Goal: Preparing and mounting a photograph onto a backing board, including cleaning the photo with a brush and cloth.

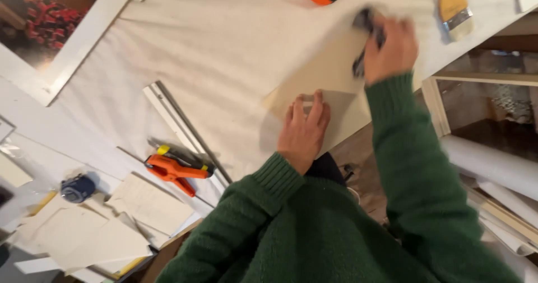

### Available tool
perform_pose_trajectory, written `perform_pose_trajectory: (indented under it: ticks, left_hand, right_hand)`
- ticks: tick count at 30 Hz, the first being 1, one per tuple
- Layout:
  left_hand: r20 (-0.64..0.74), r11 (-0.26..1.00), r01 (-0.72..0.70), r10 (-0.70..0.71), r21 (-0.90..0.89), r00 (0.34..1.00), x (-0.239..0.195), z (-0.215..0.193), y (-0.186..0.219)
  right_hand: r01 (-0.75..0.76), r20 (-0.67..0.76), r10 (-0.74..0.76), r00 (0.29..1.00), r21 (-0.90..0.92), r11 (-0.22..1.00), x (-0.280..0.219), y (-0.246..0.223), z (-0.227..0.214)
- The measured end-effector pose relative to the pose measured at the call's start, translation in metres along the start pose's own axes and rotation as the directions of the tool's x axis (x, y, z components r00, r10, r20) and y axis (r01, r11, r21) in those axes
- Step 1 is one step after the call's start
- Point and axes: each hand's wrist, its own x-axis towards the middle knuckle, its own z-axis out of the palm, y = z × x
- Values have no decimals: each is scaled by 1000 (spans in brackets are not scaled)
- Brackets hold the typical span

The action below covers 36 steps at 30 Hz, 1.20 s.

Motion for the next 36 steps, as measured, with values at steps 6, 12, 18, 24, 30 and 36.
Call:
perform_pose_trajectory:
  ticks: [6,12,18,24,30,36]
  left_hand:
    - [18,1000,-22,22,10,1000,11,6,-2]
    - [61,999,-28,26,22,998,6,8,-5]
    - [116,1000,-5,8,-29,993,2,1,-3]
    - [87,998,-24,28,-50,996,12,2,-3]
    - [135,1000,-28,27,7,990,5,-1,-2]
    - [118,1000,-22,24,-13,993,12,2,-3]
  right_hand:
    - [0,-27,1,1000,37,999,9,10,6]
    - [30,49,-33,998,62,998,-22,-21,15]
    - [80,147,-96,985,107,991,16,8,-5]
    - [90,279,-156,948,236,968,0,-48,-18]
    - [88,190,-118,975,157,984,10,-9,12]
    - [127,215,-145,966,98,987,27,19,13]
